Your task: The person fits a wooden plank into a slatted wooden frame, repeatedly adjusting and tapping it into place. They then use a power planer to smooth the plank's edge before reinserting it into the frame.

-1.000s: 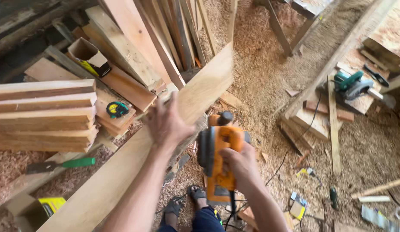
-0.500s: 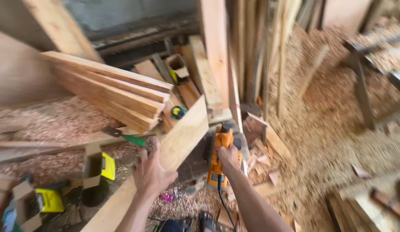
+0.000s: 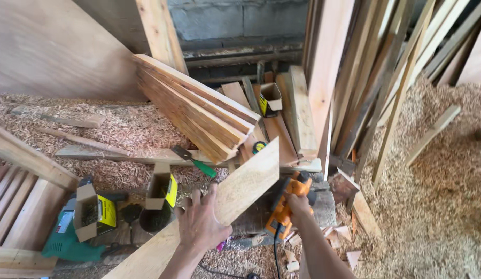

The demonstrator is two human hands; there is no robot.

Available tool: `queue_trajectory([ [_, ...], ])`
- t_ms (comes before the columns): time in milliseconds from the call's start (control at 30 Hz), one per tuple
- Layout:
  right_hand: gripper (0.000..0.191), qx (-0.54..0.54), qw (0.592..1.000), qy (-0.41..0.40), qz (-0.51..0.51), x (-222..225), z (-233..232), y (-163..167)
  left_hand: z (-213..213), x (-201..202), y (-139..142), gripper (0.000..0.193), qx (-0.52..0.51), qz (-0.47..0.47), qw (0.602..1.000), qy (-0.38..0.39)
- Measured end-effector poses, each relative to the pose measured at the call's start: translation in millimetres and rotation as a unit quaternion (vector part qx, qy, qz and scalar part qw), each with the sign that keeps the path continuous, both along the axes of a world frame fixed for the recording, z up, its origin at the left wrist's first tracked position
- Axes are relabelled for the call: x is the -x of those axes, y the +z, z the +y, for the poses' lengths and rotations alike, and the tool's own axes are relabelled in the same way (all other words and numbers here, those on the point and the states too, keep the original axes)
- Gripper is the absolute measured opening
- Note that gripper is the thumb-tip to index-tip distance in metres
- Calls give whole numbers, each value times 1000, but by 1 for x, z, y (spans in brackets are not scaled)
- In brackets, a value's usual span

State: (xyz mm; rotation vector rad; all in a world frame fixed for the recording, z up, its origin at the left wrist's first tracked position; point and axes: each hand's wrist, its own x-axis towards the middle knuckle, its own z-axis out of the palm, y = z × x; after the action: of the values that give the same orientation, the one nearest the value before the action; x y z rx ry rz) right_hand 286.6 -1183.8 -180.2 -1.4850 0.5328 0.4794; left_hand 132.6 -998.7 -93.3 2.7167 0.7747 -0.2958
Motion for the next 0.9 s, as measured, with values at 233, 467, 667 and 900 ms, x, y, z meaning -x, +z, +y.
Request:
queue_trajectory([
  [233,59,307,908,-28,-285,38,55,41,64,42,22,124,27,-49,997,-60],
  [467,35,239,710,165,-641,132,177,125,159,120,97,118,-8,-116,976,-184],
  [667,44,430,563,186,-681,197,267,165,249,203,171,108,-83,-202,951,-216],
  [900,82,418,518,203,-718,183,360,173,357,239,214,112,-158,-258,932,-199],
])
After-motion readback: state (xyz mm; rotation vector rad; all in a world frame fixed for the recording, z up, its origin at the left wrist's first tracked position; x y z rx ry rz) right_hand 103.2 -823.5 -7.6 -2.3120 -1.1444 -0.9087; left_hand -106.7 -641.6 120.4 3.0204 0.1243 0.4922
